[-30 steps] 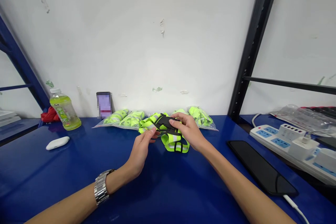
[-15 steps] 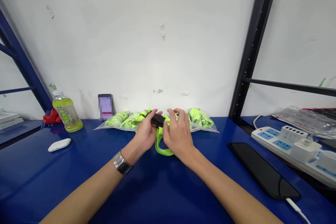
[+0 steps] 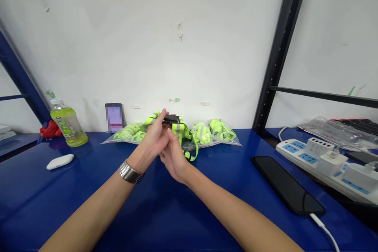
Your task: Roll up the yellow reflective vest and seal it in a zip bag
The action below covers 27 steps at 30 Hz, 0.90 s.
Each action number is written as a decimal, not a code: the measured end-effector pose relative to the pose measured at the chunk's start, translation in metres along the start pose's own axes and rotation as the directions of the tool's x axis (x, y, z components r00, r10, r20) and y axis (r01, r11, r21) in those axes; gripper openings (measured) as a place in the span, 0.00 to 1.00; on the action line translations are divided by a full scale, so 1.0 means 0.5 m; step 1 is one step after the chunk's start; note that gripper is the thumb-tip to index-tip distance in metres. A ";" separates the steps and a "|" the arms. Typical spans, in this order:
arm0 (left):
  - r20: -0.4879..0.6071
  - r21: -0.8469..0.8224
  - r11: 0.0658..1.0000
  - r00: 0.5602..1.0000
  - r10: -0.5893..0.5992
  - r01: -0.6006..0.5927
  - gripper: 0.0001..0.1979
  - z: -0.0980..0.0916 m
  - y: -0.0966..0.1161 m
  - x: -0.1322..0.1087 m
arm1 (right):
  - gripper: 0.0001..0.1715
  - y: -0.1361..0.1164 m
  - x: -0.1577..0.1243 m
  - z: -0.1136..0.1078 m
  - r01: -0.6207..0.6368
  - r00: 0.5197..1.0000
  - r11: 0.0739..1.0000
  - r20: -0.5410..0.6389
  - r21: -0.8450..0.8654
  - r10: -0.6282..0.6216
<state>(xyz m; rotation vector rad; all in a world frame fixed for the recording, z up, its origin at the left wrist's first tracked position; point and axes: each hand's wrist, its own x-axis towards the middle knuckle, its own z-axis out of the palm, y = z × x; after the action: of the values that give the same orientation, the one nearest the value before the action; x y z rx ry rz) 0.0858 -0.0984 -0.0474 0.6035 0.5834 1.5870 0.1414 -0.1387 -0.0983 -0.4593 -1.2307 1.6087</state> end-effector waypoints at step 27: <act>0.466 0.325 0.934 0.885 -0.023 -0.147 0.24 -0.088 -0.124 -0.083 | 0.21 -0.100 0.053 0.014 0.351 0.648 0.882 -0.761 0.316 0.015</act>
<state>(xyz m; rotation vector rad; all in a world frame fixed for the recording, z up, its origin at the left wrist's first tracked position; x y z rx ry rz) 0.1043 -0.1349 -0.1237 1.2474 0.4870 1.3334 0.1492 -0.1208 -0.0449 -0.6045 -0.2409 1.2514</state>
